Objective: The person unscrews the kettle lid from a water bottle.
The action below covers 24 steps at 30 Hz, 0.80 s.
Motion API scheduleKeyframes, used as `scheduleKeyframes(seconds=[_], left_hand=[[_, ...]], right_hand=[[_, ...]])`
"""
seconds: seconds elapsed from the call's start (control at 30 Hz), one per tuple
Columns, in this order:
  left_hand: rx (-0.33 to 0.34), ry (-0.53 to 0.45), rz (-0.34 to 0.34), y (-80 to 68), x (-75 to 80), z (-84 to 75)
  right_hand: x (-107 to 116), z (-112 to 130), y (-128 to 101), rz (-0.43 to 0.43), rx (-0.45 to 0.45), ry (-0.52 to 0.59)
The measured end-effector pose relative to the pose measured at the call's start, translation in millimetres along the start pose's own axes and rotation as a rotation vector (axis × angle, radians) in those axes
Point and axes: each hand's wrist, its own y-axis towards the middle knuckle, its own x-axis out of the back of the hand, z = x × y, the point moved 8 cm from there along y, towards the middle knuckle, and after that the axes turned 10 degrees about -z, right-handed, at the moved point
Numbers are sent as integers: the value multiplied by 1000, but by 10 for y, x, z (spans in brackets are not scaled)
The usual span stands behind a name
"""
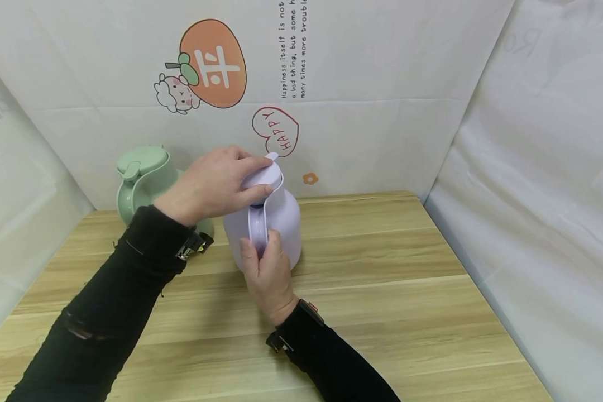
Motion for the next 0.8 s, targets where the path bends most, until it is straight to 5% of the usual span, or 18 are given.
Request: scheduleKeyframes(seconds=[0.8], left_hand=[[14, 114, 9, -43, 24, -40]], right_hand=[[6, 26, 1, 3, 7, 0]])
